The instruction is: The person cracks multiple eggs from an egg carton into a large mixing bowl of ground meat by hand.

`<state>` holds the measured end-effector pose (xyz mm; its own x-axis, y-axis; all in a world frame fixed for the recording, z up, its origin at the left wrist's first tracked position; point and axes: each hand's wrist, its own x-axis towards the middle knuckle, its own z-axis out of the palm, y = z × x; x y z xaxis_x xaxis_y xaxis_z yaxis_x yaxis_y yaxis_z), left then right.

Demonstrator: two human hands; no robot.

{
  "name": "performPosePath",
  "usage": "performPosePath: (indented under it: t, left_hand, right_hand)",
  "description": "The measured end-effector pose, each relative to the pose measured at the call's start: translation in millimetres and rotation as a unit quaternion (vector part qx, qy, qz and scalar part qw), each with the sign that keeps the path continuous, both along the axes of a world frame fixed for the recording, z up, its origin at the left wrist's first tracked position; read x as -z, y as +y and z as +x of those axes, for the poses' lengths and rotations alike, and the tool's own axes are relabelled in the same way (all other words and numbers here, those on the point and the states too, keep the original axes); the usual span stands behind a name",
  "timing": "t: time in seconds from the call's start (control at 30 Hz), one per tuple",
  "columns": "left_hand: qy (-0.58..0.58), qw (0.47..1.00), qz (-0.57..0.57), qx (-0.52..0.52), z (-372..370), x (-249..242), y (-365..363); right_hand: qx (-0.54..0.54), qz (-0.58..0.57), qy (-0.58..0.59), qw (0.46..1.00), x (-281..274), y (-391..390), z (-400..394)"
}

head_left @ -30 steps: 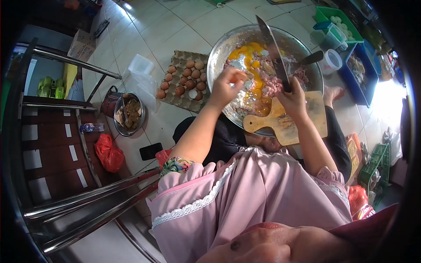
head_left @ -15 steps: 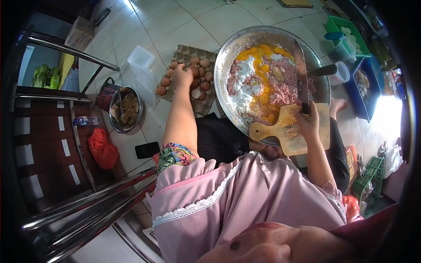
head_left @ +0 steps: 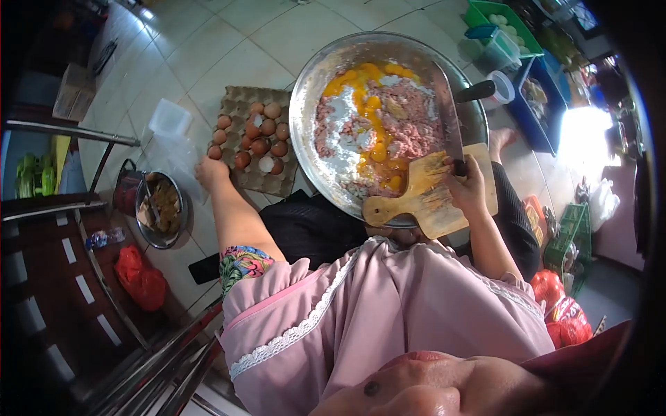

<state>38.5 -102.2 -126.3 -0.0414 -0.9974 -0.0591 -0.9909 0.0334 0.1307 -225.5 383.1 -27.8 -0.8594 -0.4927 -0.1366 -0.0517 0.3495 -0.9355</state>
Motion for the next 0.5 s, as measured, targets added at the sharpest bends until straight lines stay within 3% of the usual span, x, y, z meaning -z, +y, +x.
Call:
performPosePath:
  t: [0.4, 0.5]
  left_hand:
    - [-0.039, 0.996, 0.076, -0.028, 3, -11, 6]
    - [-0.050, 0.996, 0.072, 0.010, 6, -15, 11]
  right_hand:
    - [-0.001, 0.001, -0.004, 1.000, -20, 7, 6]
    - [0.011, 0.013, -0.013, 1.000, -26, 8, 9]
